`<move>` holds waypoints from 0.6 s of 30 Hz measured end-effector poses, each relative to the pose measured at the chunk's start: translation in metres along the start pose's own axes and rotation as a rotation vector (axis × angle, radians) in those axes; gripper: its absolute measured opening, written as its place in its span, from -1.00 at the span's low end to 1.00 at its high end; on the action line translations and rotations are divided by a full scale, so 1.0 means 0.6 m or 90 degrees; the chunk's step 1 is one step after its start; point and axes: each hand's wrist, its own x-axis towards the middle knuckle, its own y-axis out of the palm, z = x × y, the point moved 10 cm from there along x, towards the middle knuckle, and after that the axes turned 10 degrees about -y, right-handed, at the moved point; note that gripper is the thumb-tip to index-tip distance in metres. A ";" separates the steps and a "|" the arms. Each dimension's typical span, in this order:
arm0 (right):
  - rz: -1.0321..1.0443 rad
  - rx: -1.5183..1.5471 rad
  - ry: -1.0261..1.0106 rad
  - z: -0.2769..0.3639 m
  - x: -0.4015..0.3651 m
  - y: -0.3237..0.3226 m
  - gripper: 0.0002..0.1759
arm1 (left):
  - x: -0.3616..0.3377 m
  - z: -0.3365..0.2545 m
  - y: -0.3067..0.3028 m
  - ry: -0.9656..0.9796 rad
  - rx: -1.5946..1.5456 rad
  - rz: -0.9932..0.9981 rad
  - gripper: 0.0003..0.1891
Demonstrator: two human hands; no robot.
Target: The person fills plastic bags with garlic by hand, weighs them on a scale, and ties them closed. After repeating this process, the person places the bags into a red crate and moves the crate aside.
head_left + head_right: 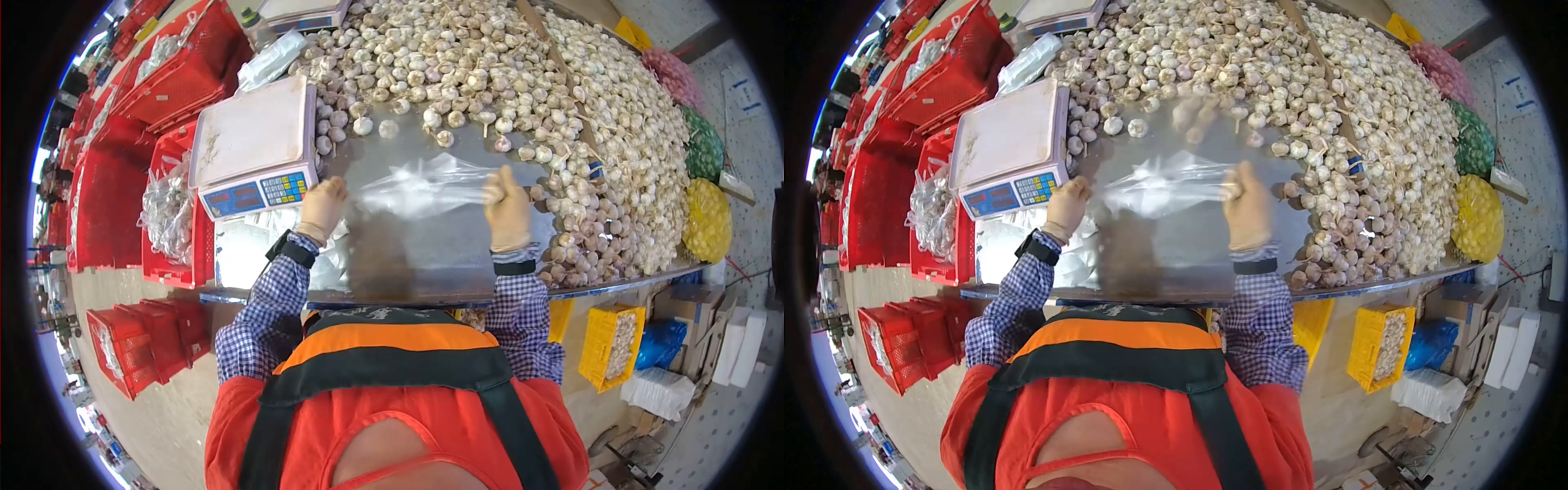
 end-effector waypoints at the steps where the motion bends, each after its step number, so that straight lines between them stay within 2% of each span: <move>1: -0.098 -0.331 -0.070 0.032 -0.034 0.059 -0.77 | 0.003 -0.009 0.023 0.031 0.138 0.054 -0.75; 2: -0.100 -0.331 -0.074 0.017 -0.041 0.069 -0.77 | -0.006 -0.072 -0.004 0.131 0.087 -0.058 -0.69; 3: -0.015 -0.561 -0.143 0.023 -0.038 0.102 -0.77 | -0.025 -0.158 -0.039 0.231 0.033 -0.173 -0.63; 4: 0.072 -0.791 -0.209 0.021 -0.042 0.135 -0.75 | -0.041 -0.256 -0.062 0.283 -0.065 -0.112 -0.60; 5: 0.073 -0.795 -0.208 0.019 -0.054 0.153 -0.75 | -0.055 -0.325 -0.080 0.330 -0.163 -0.049 -0.58; 6: 0.155 -0.814 -0.169 0.005 -0.072 0.193 -0.73 | -0.053 -0.323 -0.072 0.325 -0.166 -0.051 -0.58; 7: 0.240 -0.829 -0.131 -0.009 -0.084 0.217 -0.68 | -0.048 -0.323 -0.017 0.339 0.063 0.008 -0.63; 8: 0.247 -0.829 -0.133 0.000 -0.081 0.214 -0.68 | -0.038 -0.307 0.039 0.346 0.295 0.064 -0.68; 9: 0.273 -1.000 -0.210 0.026 -0.076 0.216 -0.69 | -0.019 -0.270 0.054 0.359 0.311 0.044 -0.72; 10: 0.289 -1.167 -0.291 0.049 -0.071 0.215 -0.69 | -0.022 -0.287 -0.002 0.364 0.229 -0.058 -0.81; 11: 0.245 -1.266 -0.206 0.062 -0.054 0.174 -0.68 | -0.017 -0.273 -0.005 0.326 0.247 -0.030 -0.82; 13: 0.222 -1.334 -0.218 0.086 -0.031 0.096 -0.70 | -0.025 -0.249 -0.001 0.281 0.261 0.004 -0.83; 15: 0.201 -1.336 -0.210 0.108 -0.019 0.035 -0.72 | -0.015 -0.167 0.034 -0.106 -0.389 0.284 -0.81; 16: 0.175 -1.336 -0.204 0.117 -0.020 0.018 -0.75 | -0.019 -0.160 0.036 -0.105 -0.388 0.286 -0.81; 17: 0.175 -1.336 -0.202 0.119 -0.031 0.005 -0.75 | -0.020 -0.165 0.016 -0.032 -0.450 0.221 -0.78; 18: 0.192 -1.191 -0.186 0.114 -0.045 -0.003 -0.77 | -0.018 -0.165 -0.003 0.041 -0.509 0.150 -0.75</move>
